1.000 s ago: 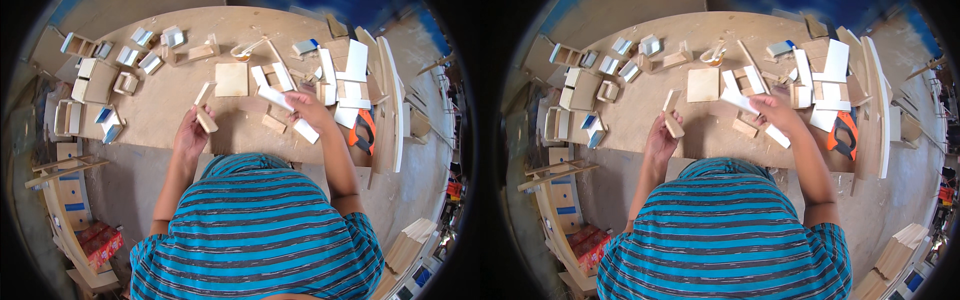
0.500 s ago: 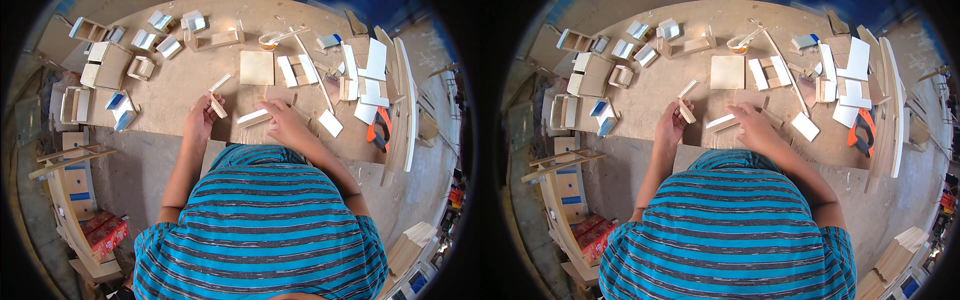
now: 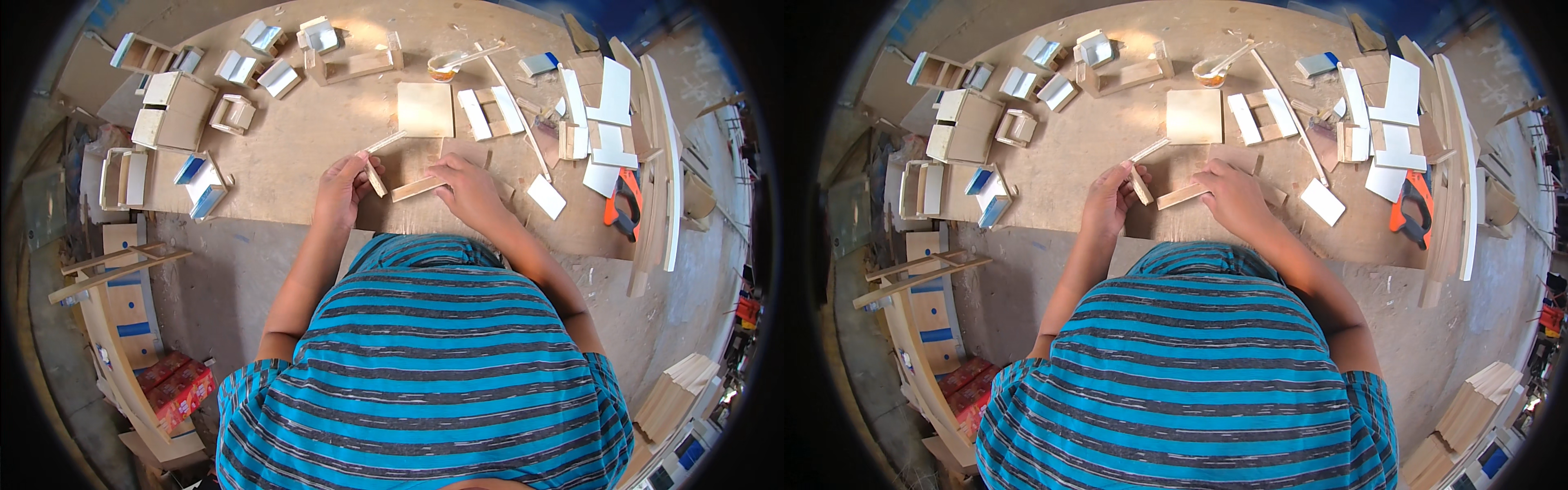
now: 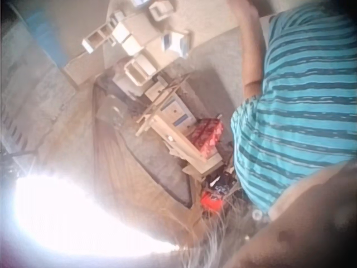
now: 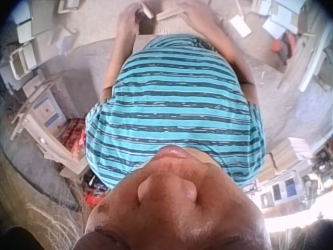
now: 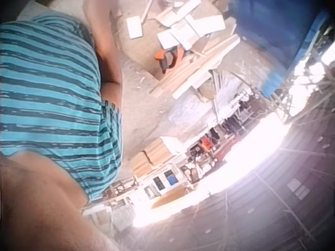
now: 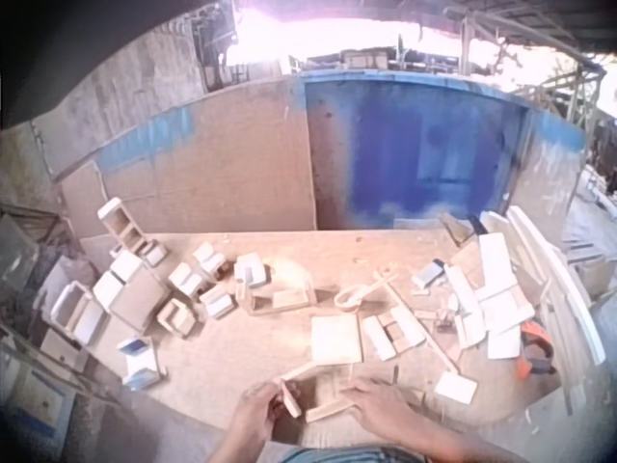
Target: The person assembles small wooden boxes by hand at a workbench, fitting together pre-cut wooden panels and applying glue to the joints.
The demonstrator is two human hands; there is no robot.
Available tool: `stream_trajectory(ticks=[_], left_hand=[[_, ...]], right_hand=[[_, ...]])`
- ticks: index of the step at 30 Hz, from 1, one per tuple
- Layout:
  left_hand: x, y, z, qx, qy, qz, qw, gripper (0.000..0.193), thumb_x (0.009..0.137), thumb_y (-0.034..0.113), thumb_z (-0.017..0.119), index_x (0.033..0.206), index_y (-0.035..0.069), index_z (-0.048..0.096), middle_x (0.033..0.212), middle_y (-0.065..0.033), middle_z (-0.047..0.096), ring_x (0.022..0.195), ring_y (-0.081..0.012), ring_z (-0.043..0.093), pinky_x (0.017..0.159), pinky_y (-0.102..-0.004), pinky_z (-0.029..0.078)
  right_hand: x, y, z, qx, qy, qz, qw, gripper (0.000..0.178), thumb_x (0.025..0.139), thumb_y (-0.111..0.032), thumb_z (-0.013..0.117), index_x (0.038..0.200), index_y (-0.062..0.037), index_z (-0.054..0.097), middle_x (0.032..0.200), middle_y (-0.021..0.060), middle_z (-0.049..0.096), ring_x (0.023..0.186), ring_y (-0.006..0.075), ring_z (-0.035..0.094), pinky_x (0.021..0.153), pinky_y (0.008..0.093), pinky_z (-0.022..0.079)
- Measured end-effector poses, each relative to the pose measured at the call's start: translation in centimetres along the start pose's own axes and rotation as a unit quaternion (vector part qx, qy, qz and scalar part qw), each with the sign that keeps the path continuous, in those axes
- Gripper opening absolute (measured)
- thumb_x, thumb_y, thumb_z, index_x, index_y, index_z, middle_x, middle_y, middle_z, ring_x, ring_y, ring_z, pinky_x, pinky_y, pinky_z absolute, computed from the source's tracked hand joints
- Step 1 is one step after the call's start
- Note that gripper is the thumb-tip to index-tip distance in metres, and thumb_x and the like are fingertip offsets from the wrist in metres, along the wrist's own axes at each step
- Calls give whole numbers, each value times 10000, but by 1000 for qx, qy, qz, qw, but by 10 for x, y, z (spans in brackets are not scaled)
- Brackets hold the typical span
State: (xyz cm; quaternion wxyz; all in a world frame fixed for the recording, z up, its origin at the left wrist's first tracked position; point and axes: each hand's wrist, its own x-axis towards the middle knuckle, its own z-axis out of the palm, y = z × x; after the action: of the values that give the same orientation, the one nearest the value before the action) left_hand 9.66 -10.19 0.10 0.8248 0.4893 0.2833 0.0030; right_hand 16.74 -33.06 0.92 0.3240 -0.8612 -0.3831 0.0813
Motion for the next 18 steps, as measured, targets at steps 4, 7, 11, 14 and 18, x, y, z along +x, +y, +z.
stream_trajectory(ticks=[4, 7, 11, 14, 18], left_hand=[[-2, 0, 7, 22, 3, 3, 1000, 219, 899, 237, 649, 927, 20, 665, 800, -41, 669, 700, -76, 612, 637, -194, 512], [1, -7, 5, 48, -8, 13, 999, 214, 886, 224, 670, 944, 19, 664, 829, -54, 679, 712, -83, 619, 653, -202, 503], [3, -8, 7, 63, 6, 15, 998, 216, 876, 215, 685, 953, 14, 661, 842, -64, 683, 729, -99, 630, 665, -222, 508], [3, -8, 7, 72, 13, 11, 997, 229, 872, 219, 690, 960, 9, 658, 846, -68, 684, 753, -119, 643, 680, -236, 514], [4, -9, 6, 80, 17, 5, 997, 252, 873, 235, 689, 994, 16, 656, 873, -75, 689, 778, -129, 654, 688, -246, 522]], right_hand=[[0, -3, 1, 13, -3, 10, 1000, 295, 751, -73, 689, 1044, -75, 655, 1013, 90, 593, 953, 296, 603, 794, 404, 493], [1, 1, 5, 18, 7, -1, 1000, 326, 750, -70, 703, 1071, -76, 644, 1044, 91, 607, 924, 314, 616, 769, 400, 500], [4, 2, 9, 24, 21, -16, 999, 318, 748, -62, 706, 1060, -70, 644, 1046, 104, 607, 928, 329, 611, 780, 410, 494], [4, 4, 11, 27, 35, -26, 999, 319, 744, -57, 710, 1056, -68, 642, 1036, 109, 607, 910, 324, 614, 775, 402, 496], [3, 5, 9, 79, 34, 5, 996, 324, 741, -46, 710, 1055, -68, 637, 999, 110, 612, 804, 288, 629, 717, 361, 508]])
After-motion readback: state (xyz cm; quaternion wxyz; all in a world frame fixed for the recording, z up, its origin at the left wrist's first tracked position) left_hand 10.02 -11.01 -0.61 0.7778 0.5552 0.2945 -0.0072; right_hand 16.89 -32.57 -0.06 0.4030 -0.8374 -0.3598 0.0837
